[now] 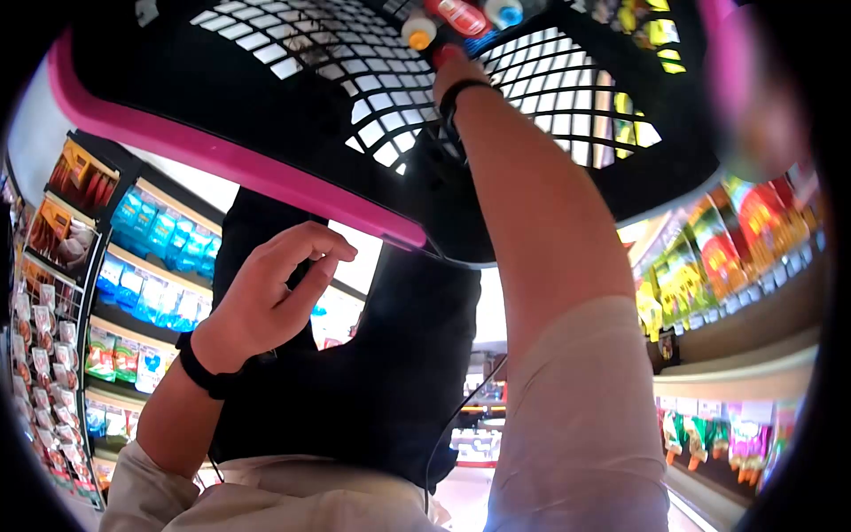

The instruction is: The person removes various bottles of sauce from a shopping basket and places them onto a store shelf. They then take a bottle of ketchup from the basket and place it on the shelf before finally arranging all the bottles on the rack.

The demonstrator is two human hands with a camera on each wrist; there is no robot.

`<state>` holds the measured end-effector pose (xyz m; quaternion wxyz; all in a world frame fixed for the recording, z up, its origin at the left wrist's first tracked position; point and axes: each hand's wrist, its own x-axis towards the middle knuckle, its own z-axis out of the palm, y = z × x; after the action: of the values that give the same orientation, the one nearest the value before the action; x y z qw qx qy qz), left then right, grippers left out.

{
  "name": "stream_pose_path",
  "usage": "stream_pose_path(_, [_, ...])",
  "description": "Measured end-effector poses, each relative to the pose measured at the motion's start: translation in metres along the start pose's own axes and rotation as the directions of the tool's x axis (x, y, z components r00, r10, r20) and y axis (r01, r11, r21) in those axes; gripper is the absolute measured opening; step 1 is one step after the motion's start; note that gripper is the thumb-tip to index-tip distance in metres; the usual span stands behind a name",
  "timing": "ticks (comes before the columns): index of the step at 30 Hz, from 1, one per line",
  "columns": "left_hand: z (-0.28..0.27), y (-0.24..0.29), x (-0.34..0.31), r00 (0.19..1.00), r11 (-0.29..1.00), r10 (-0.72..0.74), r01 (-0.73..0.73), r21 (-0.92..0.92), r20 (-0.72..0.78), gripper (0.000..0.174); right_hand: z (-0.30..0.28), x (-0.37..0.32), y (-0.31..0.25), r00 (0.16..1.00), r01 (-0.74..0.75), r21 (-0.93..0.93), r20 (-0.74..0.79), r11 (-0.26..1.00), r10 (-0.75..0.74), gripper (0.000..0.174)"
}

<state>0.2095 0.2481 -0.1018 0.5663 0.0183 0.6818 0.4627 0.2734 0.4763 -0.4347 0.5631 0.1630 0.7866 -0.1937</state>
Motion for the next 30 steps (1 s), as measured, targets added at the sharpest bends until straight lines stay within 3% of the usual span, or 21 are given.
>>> stream_pose_path(2, [0.003,0.020,-0.007,0.998,0.999,-0.049,0.049,0.001,0.032,0.015,-0.029,-0.045,-0.001,0.996,0.032,-0.102,0.087,0.994,-0.023,0.039])
stream_pose_path(4, [0.006,0.040,-0.007,0.999,0.992,0.031,-0.028,0.126,-0.020,0.022,-0.097,-0.131,-0.014,0.969,0.186,-0.034,0.174,0.982,-0.177,0.033])
stream_pose_path(7, [0.013,0.067,-0.005,0.991,0.904,0.128,-0.096,0.418,-0.049,0.055,-0.139,-0.238,-0.015,0.874,0.477,0.176,0.007,0.861,-0.486,0.038])
stream_pose_path(9, [0.021,0.081,-0.003,0.975,0.813,0.214,-0.148,0.564,-0.053,0.081,-0.193,-0.321,-0.039,0.886,0.411,0.110,0.187,0.905,-0.425,0.034])
stream_pose_path(10, [0.028,0.091,-0.004,0.943,0.774,0.325,-0.219,0.594,-0.075,0.079,-0.192,-0.344,-0.036,0.823,0.547,0.138,0.093,0.826,-0.561,0.035])
stream_pose_path(11, [0.032,0.093,-0.005,0.964,0.842,0.262,-0.203,0.499,-0.050,0.075,-0.196,-0.368,-0.035,0.783,0.606,0.253,-0.019,0.755,-0.622,0.036])
stream_pose_path(12, [0.035,0.093,-0.008,0.981,0.901,0.195,-0.173,0.397,-0.014,0.070,-0.210,-0.387,-0.042,0.789,0.576,0.368,-0.016,0.730,-0.614,0.029])
stream_pose_path(13, [0.039,0.094,-0.013,0.952,0.870,0.290,-0.220,0.441,-0.098,0.059,-0.222,-0.387,-0.044,0.770,0.544,0.450,0.068,0.709,-0.634,0.035])
stream_pose_path(14, [0.038,0.093,-0.018,0.962,0.922,0.242,-0.188,0.338,-0.126,0.058,-0.229,-0.378,-0.043,0.740,0.500,0.529,0.151,0.686,-0.656,0.042])
stream_pose_path(16, [0.034,0.086,-0.024,0.977,0.986,0.132,-0.113,0.119,-0.165,0.057,-0.216,-0.330,-0.030,0.734,0.091,0.780,0.367,0.618,-0.571,0.055])
stream_pose_path(17, [0.034,0.070,-0.028,0.965,0.989,0.142,-0.128,0.078,-0.220,0.053,-0.178,-0.290,-0.018,0.641,-0.028,0.954,0.245,0.297,-0.727,0.060])
stream_pose_path(18, [0.029,0.059,-0.032,0.960,0.986,0.163,-0.152,0.064,-0.228,0.052,-0.152,-0.254,-0.017,0.776,0.062,0.962,0.122,0.268,-0.619,0.052])
stream_pose_path(19, [0.025,0.054,-0.036,0.952,0.985,0.170,-0.158,0.066,-0.255,0.052,-0.118,-0.214,-0.019,0.907,0.241,0.863,-0.037,0.443,-0.421,0.039])
stream_pose_path(20, [0.016,0.048,-0.038,0.942,0.983,0.182,-0.165,0.083,-0.281,0.052,-0.100,-0.182,-0.023,0.919,0.371,0.660,-0.160,0.653,-0.361,0.033])
stream_pose_path(21, [0.012,0.044,-0.044,0.942,0.993,0.102,-0.114,-0.018,-0.321,0.052,-0.046,-0.106,-0.005,0.833,0.530,0.352,-0.384,0.772,-0.397,0.026])
stream_pose_path(23, [0.000,0.040,-0.051,0.930,0.997,0.031,-0.056,-0.060,-0.366,0.050,-0.037,-0.035,-0.025,0.736,0.563,0.235,-0.579,0.792,-0.351,0.033])
stream_pose_path(24, [-0.009,0.035,-0.051,0.921,0.994,0.108,-0.110,0.017,-0.373,0.051,-0.032,0.003,-0.030,0.547,0.688,0.106,-0.726,0.718,-0.416,0.034])
stream_pose_path(25, [-0.017,0.027,-0.050,0.909,0.983,0.184,-0.161,0.091,-0.375,0.053,-0.016,0.054,-0.031,0.546,0.614,0.079,-0.761,0.785,-0.351,0.035])
stream_pose_path(26, [-0.019,0.016,-0.049,0.898,0.969,0.239,-0.197,0.148,-0.370,0.055,-0.010,0.112,-0.018,0.489,0.644,-0.106,-0.705,0.758,-0.514,0.048])
stream_pose_path(28, [-0.031,-0.004,-0.066,0.859,0.972,0.235,-0.210,0.106,-0.454,0.059,-0.048,0.073,-0.059,0.770,0.364,0.216,-0.618,0.906,-0.162,0.034])
stream_pose_path(30, [-0.043,-0.012,-0.076,0.807,0.978,0.200,-0.133,0.158,-0.555,0.064,-0.040,0.045,-0.077,0.758,0.247,0.167,-0.647,0.955,-0.083,0.041])
